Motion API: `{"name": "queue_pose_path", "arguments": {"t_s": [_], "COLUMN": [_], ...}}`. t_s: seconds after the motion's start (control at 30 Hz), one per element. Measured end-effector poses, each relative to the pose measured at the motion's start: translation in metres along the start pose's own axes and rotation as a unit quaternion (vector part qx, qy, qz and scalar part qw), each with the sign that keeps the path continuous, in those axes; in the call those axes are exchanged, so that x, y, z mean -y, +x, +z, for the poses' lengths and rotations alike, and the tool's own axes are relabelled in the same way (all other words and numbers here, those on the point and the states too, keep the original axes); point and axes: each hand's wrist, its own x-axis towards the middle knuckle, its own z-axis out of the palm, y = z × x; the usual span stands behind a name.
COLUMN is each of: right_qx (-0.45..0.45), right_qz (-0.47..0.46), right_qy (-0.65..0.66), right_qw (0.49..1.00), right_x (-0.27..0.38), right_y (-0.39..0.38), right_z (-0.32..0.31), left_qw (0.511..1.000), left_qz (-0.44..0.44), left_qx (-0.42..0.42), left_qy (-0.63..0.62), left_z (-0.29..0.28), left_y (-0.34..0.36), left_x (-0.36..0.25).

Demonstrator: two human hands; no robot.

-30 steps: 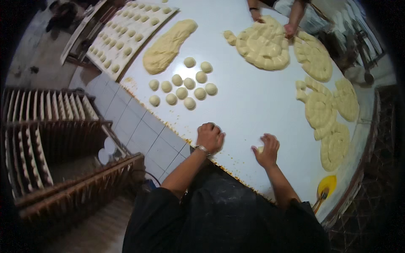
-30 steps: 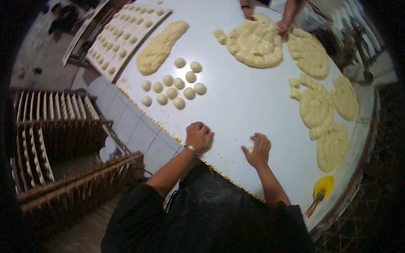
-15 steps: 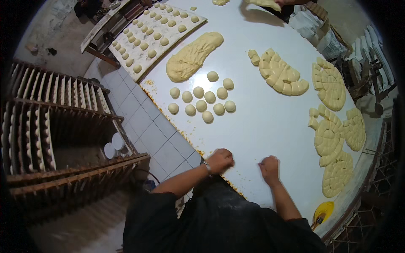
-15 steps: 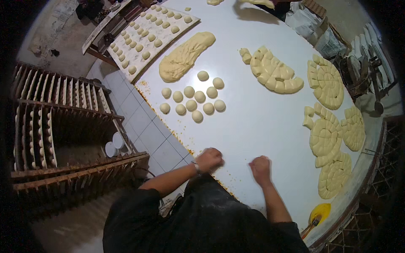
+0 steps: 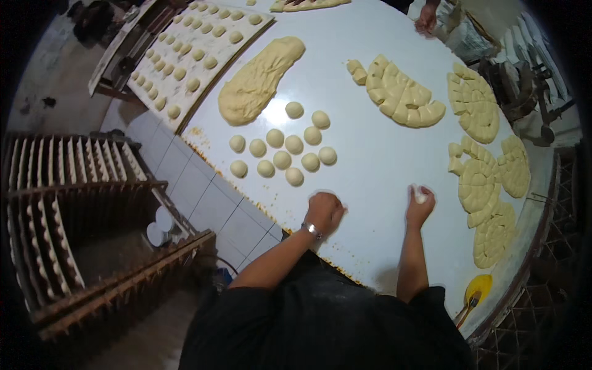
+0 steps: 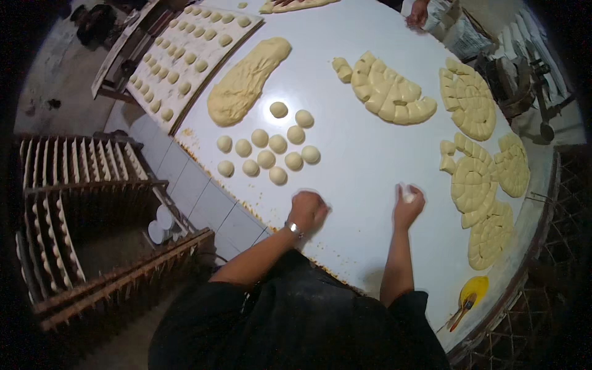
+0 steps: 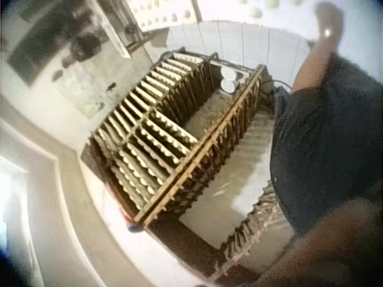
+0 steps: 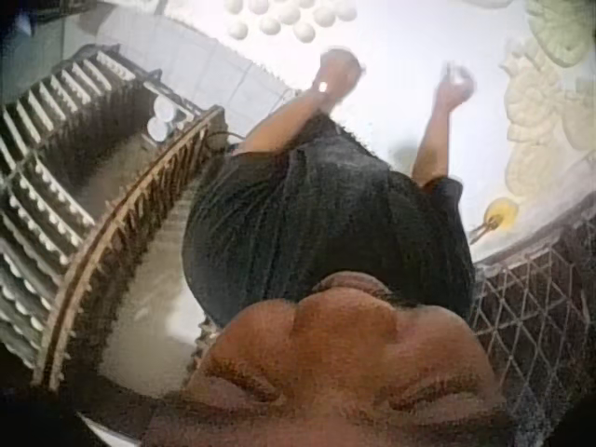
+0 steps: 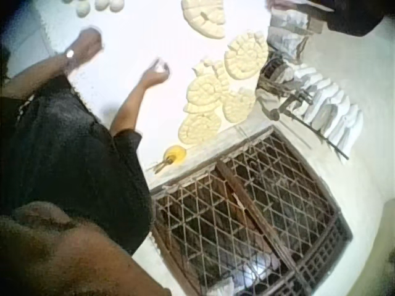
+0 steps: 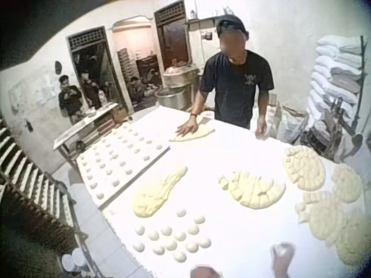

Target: The person rolls pieces of dough into spheres and places them onto a large board before sliding the board onto a storage rack.

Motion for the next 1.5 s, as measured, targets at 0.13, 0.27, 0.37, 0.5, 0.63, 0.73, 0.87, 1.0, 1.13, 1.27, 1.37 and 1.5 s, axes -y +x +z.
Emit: {"name": "queue_pose_path", "arguments": {"t_s": [0.13, 0.27, 0.37, 0.5, 0.63, 0.73, 0.87, 1.0, 1.13, 1.27, 1.37, 1.5], "right_qx": [0.091, -0.156, 0.023, 0.155, 0.004, 0.093, -0.052, -0.047, -0.074, -0.194, -0.221, -0.225], "right_qz": [-0.116, 0.038, -0.01, -0.048, -0.088, 0.025, 0.041, 0.124, 0.255, 0.331, 0.36, 0.337], "right_qy": [-0.012, -0.028, -0.095, -0.023, 0.192, 0.21, 0.017, -0.033, -0.056, 0.067, 0.266, 0.358], "right_qw": [0.989, 0.987, 0.995, 0.987, 0.977, 0.973, 0.998, 0.991, 0.962, 0.921, 0.867, 0.841], "right_x": [-0.055, -0.026, -0.003, 0.067, 0.266, 0.264, 0.149, 0.068, -0.019, -0.068, -0.097, -0.124], "right_y": [-0.032, 0.011, -0.033, -0.018, -0.004, -0.037, -0.109, -0.171, -0.237, -0.199, -0.13, -0.025], "right_z": [-0.036, -0.002, -0.017, -0.022, 0.047, 0.111, 0.064, -0.022, -0.089, -0.12, -0.129, -0.162], "left_qw": [0.971, 0.983, 0.964, 0.935, 0.934, 0.942, 0.949, 0.985, 0.919, 0.968, 0.979, 0.96], "left_qz": [0.227, 0.143, 0.262, 0.261, 0.192, 0.273, 0.206, 0.133, 0.282, 0.228, 0.147, 0.228], "left_qx": [-0.072, -0.11, 0.055, 0.225, 0.211, 0.057, -0.1, -0.091, -0.233, -0.105, 0.092, 0.142], "left_qy": [0.019, -0.029, 0.014, -0.083, -0.213, -0.185, -0.215, 0.065, 0.147, -0.019, -0.11, -0.079], "left_z": [-0.025, -0.015, -0.036, -0.096, -0.193, -0.258, -0.288, -0.226, -0.17, -0.11, -0.026, 0.088], "left_y": [-0.021, 0.028, 0.009, 0.012, 0.042, 0.087, 0.165, 0.269, 0.224, 0.134, 0.09, 0.094], "left_x": [0.061, 0.032, 0.051, 0.093, 0.056, 0.013, -0.004, 0.088, 0.019, -0.056, -0.118, -0.211]}}
